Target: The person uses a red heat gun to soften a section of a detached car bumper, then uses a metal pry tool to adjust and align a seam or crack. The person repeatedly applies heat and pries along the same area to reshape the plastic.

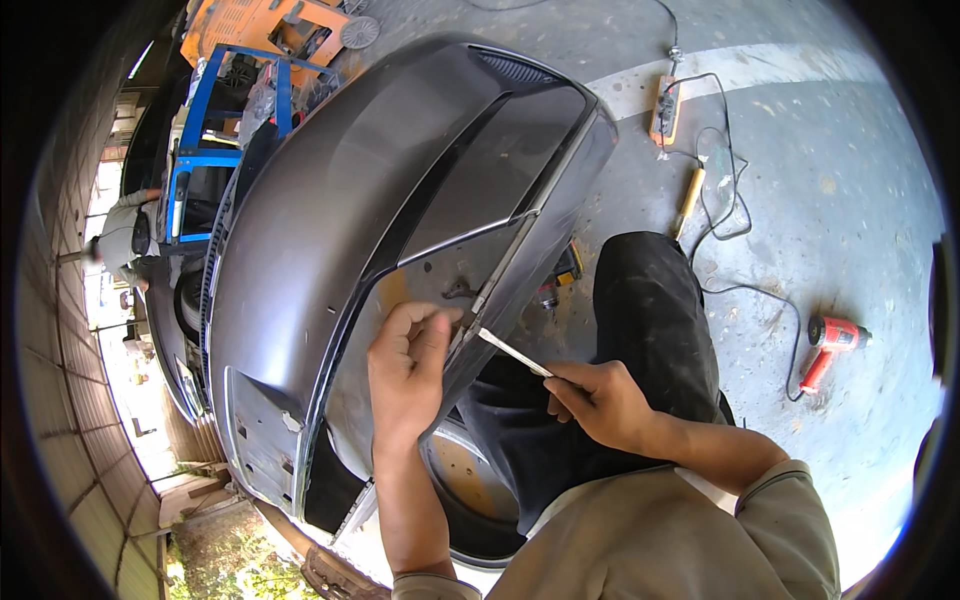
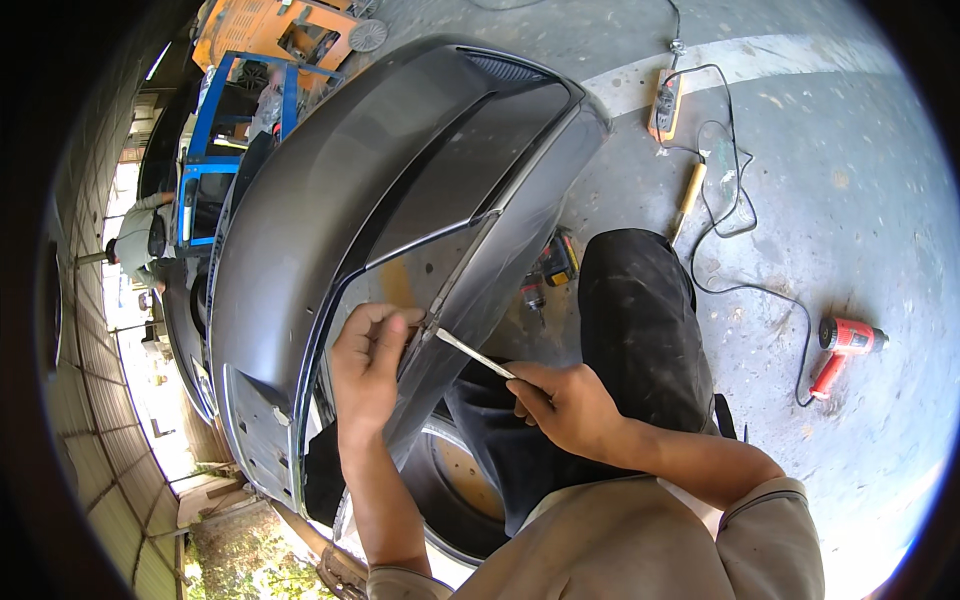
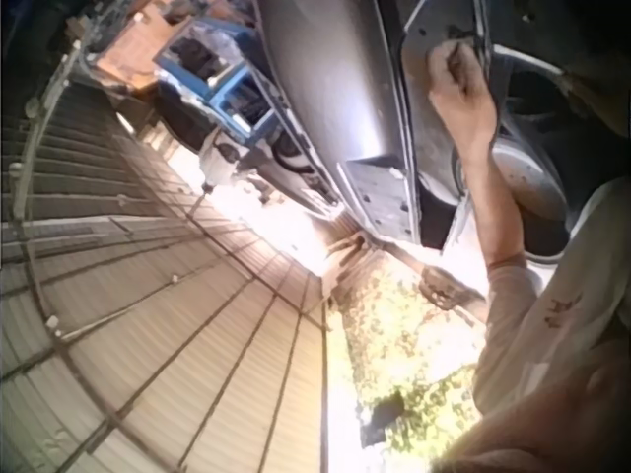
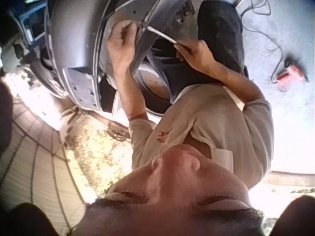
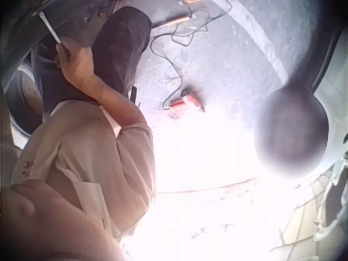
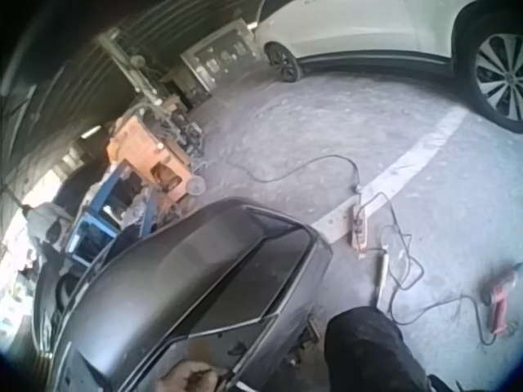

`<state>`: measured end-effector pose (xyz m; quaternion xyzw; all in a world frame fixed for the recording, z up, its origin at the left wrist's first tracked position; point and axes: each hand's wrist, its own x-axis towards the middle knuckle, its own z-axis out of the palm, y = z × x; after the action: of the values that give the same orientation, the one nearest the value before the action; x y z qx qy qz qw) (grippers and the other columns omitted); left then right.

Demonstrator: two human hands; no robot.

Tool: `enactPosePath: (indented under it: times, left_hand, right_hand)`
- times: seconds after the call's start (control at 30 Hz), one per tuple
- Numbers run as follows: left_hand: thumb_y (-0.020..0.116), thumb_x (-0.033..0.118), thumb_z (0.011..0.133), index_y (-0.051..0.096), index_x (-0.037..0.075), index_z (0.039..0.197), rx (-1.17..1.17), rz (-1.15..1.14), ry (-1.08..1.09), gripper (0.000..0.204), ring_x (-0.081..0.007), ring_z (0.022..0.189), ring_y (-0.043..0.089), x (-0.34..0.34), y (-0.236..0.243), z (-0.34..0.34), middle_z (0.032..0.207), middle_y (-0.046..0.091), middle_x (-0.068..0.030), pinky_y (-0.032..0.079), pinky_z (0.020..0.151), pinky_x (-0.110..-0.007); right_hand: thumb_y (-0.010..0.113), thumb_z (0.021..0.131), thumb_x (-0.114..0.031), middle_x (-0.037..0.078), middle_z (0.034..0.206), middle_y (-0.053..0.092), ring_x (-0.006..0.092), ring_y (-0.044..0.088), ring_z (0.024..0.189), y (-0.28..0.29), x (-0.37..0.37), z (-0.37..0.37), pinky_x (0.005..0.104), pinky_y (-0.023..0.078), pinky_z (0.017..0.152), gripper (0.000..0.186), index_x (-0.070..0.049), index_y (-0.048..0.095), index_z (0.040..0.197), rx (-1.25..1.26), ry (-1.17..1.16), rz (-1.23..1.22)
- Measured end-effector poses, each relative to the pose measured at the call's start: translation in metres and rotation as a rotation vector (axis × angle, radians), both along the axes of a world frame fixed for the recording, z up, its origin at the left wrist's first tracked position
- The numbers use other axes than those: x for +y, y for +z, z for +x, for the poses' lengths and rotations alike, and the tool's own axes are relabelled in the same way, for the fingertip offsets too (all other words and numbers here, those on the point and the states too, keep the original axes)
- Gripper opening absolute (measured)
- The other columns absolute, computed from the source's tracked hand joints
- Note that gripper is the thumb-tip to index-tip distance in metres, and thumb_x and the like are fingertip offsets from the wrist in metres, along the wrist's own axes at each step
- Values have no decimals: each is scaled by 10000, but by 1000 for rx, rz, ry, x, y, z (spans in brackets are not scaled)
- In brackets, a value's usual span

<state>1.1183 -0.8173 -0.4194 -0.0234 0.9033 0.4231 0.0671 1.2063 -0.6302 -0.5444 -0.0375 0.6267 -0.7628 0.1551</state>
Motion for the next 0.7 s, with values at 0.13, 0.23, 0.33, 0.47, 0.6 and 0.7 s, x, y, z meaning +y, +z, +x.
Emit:
enactPosePath:
  times: [0.13, 0.23, 0.33, 0.47, 0.6, 0.7]
  left_hand:
    - [654, 83, 994, 699, -49, 1062, -35, -7, -63, 155, -89, 862, 659, -9, -2, 3, 936, 735, -81, 512, 785, -229]
    - [681, 68, 972, 711, -48, 1085, -59, 36, -28, 165, -80, 851, 658, -14, -2, 7, 919, 730, -63, 509, 775, -221]
    - [693, 51, 954, 720, -49, 1089, -59, -17, -2, 170, -79, 828, 664, -12, -2, 11, 894, 732, -53, 515, 757, -219]
    - [702, 6, 916, 730, -48, 1070, 40, 13, -6, 165, -78, 808, 676, -11, -7, 22, 879, 754, -68, 527, 735, -230]
    - [700, -50, 878, 738, -30, 1062, 165, -107, -46, 189, -106, 850, 698, -9, -13, 30, 941, 763, -102, 532, 778, -244]
    - [688, -69, 886, 736, -41, 1078, 221, -195, -108, 199, -86, 890, 673, -6, -12, 31, 980, 758, -90, 527, 811, -233]
  right_hand:
    - [587, 1011, -59, 74, 698, 659, 127, 638, 594, -3, -3, 4, 270, 520, 577, 199, 4, 670, 1180, 51, 12, 44]
    - [589, 1008, -58, 72, 684, 648, 128, 611, 567, -2, -4, 5, 275, 502, 559, 199, -9, 671, 1183, 98, 9, 89]
    - [591, 1001, -71, 81, 669, 642, 178, 605, 556, 0, -4, 6, 310, 491, 549, 170, -24, 673, 1142, 100, -2, 106]
    - [589, 992, -90, 99, 651, 638, 278, 625, 562, 19, 3, 4, 373, 489, 560, 92, -36, 658, 1022, 20, 51, 86]
    - [568, 1003, -88, 101, 631, 628, 280, 624, 557, 35, 13, 0, 377, 486, 560, 92, -29, 626, 963, -41, 110, 77]
    - [564, 1005, -92, 105, 624, 627, 288, 633, 563, 36, 17, -4, 378, 492, 566, 105, -25, 619, 946, 1, 120, 123]
